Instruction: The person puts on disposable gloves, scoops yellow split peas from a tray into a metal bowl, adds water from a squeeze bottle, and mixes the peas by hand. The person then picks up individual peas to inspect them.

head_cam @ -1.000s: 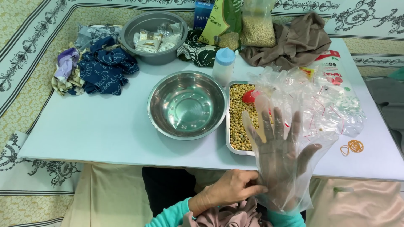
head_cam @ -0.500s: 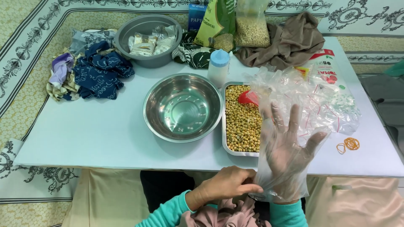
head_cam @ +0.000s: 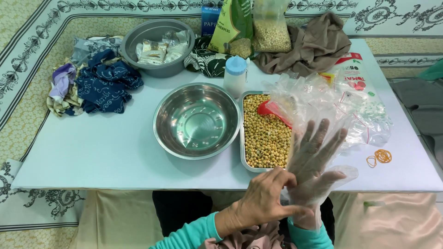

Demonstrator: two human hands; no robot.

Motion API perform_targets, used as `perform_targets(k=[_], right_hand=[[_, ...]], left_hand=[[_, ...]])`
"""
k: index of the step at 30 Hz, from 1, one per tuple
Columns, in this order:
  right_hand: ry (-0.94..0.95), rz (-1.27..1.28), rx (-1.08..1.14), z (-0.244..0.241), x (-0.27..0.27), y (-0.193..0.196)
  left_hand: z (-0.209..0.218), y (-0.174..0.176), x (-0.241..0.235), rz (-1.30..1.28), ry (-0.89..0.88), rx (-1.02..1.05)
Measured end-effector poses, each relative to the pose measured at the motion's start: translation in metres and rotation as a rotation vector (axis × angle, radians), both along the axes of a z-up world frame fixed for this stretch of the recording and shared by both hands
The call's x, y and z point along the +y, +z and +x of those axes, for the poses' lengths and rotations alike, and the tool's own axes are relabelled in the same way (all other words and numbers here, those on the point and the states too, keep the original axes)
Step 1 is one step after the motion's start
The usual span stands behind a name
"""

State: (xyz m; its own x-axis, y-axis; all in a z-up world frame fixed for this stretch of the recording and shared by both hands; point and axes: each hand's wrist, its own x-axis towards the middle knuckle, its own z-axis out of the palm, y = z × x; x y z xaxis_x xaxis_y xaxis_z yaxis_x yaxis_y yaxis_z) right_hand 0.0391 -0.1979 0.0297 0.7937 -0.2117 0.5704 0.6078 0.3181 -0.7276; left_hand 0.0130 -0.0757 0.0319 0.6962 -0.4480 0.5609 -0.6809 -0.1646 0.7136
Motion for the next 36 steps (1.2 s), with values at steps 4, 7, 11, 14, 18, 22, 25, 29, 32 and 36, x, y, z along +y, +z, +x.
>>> perform_targets(k=[4,7,11,14,18,22,25,29,32,36], right_hand=[[-0.02,0.026,0.022,0.003,-0.01,0.008],[0.072,0.822,0.159,0.008,-0.013,0.013],[0.423,0.337,-0.092,0.002,-0.012,0.012],[0.419,0.363,-0.059,-0.001,-0.008,0.029],[0.3,0.703,0.035,0.0,-0.01,0.043],[0.192,0.953,0.094,-0.005,-0.013,0.058],[0.143,1.039,0.015,-0.009,-0.017,0.064],[0.104,1.089,-0.036,-0.02,-0.03,0.056],[-0.076,0.908,-0.024,-0.026,-0.085,0.012],[-0.38,0.697,0.071,-0.051,-0.148,-0.017]], left_hand=[[-0.001,-0.006,-0.004,0.016,-0.023,-0.062],[-0.003,-0.004,-0.007,-0.048,-0.093,-0.066],[-0.011,0.005,-0.005,-0.097,-0.473,0.209],[-0.014,0.004,-0.006,-0.077,-0.65,0.444],[-0.005,0.0,-0.007,-0.053,-0.692,0.599],[0.004,-0.007,-0.013,-0.014,-0.326,0.336],[0.011,-0.014,-0.019,0.246,-0.128,0.356],[0.002,-0.052,-0.041,0.308,-0.358,0.372],[-0.012,-0.07,-0.055,0.327,-0.493,0.351],[-0.027,-0.085,-0.086,0.379,-0.573,0.301]])
